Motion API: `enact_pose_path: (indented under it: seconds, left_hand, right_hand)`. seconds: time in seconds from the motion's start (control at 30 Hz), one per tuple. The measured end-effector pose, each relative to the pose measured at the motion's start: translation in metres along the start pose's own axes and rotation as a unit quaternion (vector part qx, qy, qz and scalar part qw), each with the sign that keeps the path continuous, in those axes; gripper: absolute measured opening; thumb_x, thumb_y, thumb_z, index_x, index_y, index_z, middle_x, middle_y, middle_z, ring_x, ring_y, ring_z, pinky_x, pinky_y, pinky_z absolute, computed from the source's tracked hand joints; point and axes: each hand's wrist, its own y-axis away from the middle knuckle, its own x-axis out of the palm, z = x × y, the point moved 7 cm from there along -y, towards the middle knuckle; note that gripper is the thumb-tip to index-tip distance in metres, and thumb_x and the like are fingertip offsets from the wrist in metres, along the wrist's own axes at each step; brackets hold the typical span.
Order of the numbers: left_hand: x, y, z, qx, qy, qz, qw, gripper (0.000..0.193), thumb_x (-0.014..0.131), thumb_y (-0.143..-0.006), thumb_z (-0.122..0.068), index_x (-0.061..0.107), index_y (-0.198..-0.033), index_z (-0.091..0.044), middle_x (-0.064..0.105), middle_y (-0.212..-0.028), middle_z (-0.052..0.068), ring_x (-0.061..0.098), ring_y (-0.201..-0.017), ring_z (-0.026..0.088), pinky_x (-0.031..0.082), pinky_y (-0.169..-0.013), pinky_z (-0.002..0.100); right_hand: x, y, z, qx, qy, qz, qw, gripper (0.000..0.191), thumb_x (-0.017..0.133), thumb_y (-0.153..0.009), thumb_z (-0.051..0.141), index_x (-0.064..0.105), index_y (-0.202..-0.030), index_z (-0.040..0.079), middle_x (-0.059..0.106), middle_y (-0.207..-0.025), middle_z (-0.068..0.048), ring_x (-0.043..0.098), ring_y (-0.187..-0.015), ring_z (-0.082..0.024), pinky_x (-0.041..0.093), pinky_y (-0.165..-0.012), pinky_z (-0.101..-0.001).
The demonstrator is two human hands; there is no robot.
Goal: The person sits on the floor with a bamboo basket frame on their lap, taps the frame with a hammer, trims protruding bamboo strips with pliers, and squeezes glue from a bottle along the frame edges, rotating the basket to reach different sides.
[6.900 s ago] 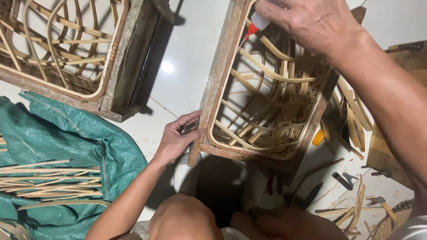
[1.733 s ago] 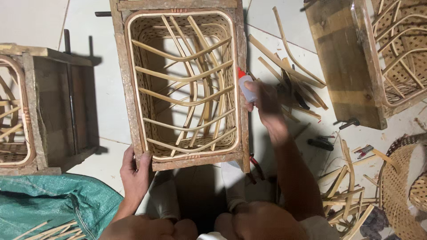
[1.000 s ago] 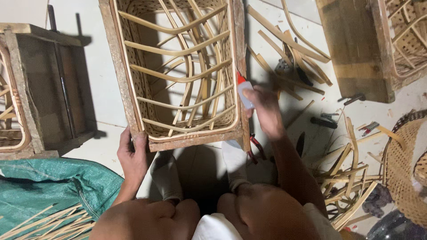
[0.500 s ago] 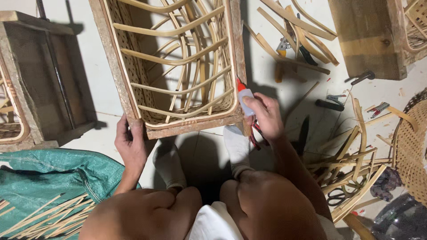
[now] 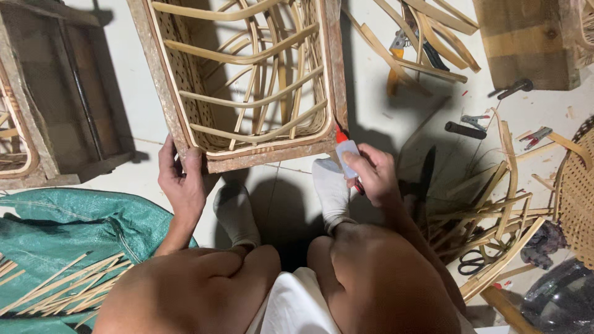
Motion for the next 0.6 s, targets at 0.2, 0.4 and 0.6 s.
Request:
enact_pose_path:
  seconds: [0.2, 0.4, 0.6]
  left_hand:
    - [0.003, -0.002, -0.015, 0.061, -0.022, 0.014, 0.998, 0.055, 0.064, -0.109, -0.016, 0.043, -0.154, 0.007, 0.055, -0.145, 0.021, 0.06, -0.133, 0.023, 0.056, -0.108, 0.035]
    - [0.004, 0.002, -0.021, 0.058, -0.048, 0.012, 0.997, 0.062, 0.069, -0.105, -0.014, 0.042, -0.157, 0.005, 0.056, -0.148, 0.02, 0.058, -0.136, 0.027, 0.049, -0.116, 0.038]
    - [0.018, 0.014, -0.027, 0.063, 0.007, 0.137, 0.988, 0.107, 0.082, -0.09, -0.007, 0.008, -0.167, 0.001, 0.038, -0.163, 0.023, 0.049, -0.146, 0.03, 0.044, -0.121, 0.041]
  right_hand:
    - [0.003, -0.007, -0.003, 0.007, 0.009, -0.011, 1.0, 0.027, 0.064, -0.095, 0.022, 0.069, -0.092, -0.004, 0.066, -0.065, -0.007, 0.059, -0.05, -0.011, 0.046, -0.048, -0.0265]
    - [0.002, 0.016, 0.0, 0.0, 0.013, 0.002, 1.0, 0.028, 0.062, -0.096, 0.022, 0.071, -0.098, -0.005, 0.069, -0.072, -0.007, 0.063, -0.06, -0.012, 0.05, -0.057, -0.0266]
    - [-0.024, 0.035, 0.041, -0.109, 0.271, -0.044, 0.955, 0.03, 0.077, -0.085, 0.018, 0.072, -0.109, 0.0, 0.071, -0.095, -0.012, 0.068, -0.086, -0.02, 0.054, -0.075, -0.0345]
